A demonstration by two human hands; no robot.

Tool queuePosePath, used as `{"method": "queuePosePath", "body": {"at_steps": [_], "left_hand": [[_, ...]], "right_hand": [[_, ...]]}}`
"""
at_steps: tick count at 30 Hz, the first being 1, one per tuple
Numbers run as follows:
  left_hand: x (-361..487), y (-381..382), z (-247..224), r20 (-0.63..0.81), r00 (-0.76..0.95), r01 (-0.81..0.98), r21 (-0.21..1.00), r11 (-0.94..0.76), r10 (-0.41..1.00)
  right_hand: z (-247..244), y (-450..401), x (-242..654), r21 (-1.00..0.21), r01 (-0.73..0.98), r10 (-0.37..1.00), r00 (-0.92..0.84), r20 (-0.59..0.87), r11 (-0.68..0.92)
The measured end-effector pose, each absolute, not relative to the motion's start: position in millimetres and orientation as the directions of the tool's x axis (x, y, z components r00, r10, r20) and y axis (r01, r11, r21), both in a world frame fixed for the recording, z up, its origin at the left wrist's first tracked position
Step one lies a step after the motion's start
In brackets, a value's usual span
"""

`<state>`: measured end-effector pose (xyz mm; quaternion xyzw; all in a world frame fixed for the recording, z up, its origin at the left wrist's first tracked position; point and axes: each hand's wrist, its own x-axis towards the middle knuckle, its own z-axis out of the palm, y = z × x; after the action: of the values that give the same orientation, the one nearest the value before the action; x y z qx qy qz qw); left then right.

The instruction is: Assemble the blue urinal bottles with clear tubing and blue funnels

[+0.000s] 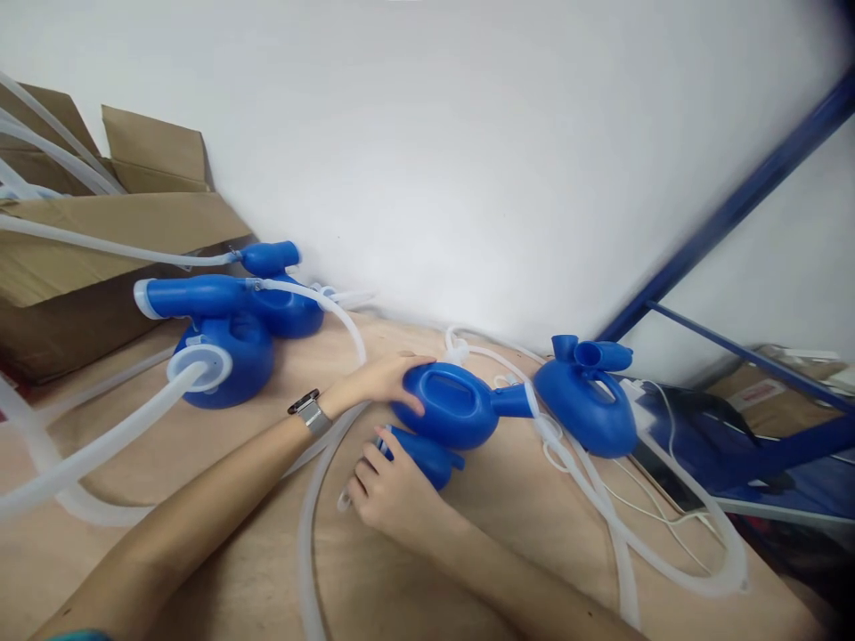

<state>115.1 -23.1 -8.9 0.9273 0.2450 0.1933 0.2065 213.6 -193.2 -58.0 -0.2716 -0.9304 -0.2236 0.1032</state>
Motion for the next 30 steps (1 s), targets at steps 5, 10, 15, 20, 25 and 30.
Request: {"method": "queuePosePath", "body": {"at_steps": [5,10,15,20,25,30], "left_hand": [[114.7,-22.7,-8.4,0.251,0.806,0.381,0.474,-0.794,0.536],[115.3,-21.0,-12.9,0.250,0.802,0.385,0.477,-0.790,0.542],[116.0,-17.3,-17.4,0.216,0.814,0.394,0.478,-0.785,0.540],[102.4,-37.8,28.4,0.204,0.818,0.413,0.443,-0.796,0.538],[92.4,-99.1,69.8,0.149,0.908,0.352,0.232,-0.907,0.391],[116.7,-140.5,7.0,0.098,0.977,0.190,-0.015,-0.982,0.187]], "right_hand": [[-31.4,-199.2,222.2,-0.274,0.598,0.651,-0.621,0.436,0.753],[17.9,-197.7,244.5,-0.936,0.199,0.938,-0.254,0.237,0.290],[41.3,-189.3,292.6,-0.974,-0.226,1.000,-0.016,-0.003,-0.007],[49.9,-185.5,326.7,-0.944,-0.327,0.990,0.143,-0.012,0.036],[64.2,-186.4,341.2,-0.903,-0.428,0.998,0.042,-0.051,-0.028],[68.6,-187.9,348.2,-0.857,-0.512,0.998,-0.055,-0.037,-0.060]]}}
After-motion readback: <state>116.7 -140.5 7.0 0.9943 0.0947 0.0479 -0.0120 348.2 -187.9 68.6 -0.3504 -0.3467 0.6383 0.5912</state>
